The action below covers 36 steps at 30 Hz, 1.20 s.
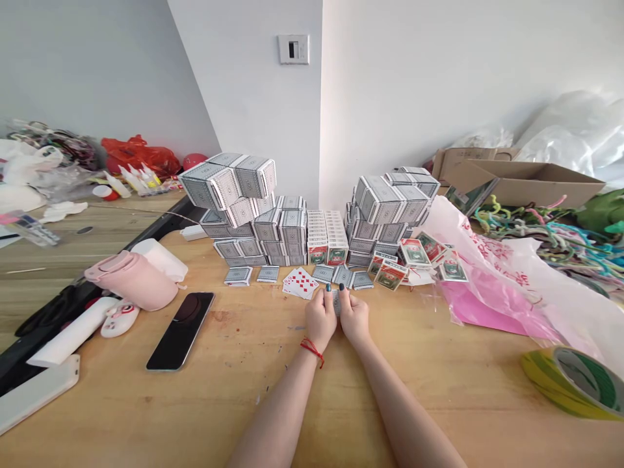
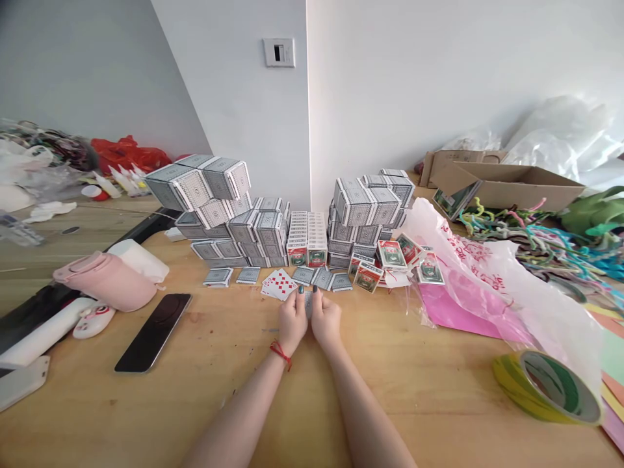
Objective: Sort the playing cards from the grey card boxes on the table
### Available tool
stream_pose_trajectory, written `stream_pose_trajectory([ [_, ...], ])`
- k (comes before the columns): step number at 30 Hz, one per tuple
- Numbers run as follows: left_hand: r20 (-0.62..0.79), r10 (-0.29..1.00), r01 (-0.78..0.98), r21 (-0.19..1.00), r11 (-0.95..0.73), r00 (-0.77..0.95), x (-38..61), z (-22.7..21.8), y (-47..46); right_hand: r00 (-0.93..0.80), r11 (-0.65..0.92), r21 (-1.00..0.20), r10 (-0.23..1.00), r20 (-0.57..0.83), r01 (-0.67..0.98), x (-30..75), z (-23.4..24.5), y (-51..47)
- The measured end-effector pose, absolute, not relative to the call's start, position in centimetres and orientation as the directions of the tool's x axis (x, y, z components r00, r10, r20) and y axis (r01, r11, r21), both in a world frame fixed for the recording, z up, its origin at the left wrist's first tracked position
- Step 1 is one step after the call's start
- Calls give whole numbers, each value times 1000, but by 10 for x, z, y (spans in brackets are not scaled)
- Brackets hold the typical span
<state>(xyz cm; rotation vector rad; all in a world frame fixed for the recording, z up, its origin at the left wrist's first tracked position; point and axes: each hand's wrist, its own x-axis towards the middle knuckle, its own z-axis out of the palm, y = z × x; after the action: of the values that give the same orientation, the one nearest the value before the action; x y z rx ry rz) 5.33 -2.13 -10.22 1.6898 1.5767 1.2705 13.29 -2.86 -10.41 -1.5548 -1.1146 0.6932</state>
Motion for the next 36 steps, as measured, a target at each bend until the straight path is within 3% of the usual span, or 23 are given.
stream_pose_trajectory([
  [5,287,953,499,843,-200,-103,54,-102,-22,406,-26,-970,910,77,242,134,-105,-27],
  [14,331,943,458,841,-287,-17,52,-101,-19,376,-8,-940,918,128,342,137,-107,-27],
  [29,322,938,634,754,-172,-127,53,-106,-17,352,8,-860,911,216,509,134,-109,-28],
  [36,340,934,594,776,-214,-107,52,-105,-15,326,6,-895,930,169,446,137,-112,-25],
])
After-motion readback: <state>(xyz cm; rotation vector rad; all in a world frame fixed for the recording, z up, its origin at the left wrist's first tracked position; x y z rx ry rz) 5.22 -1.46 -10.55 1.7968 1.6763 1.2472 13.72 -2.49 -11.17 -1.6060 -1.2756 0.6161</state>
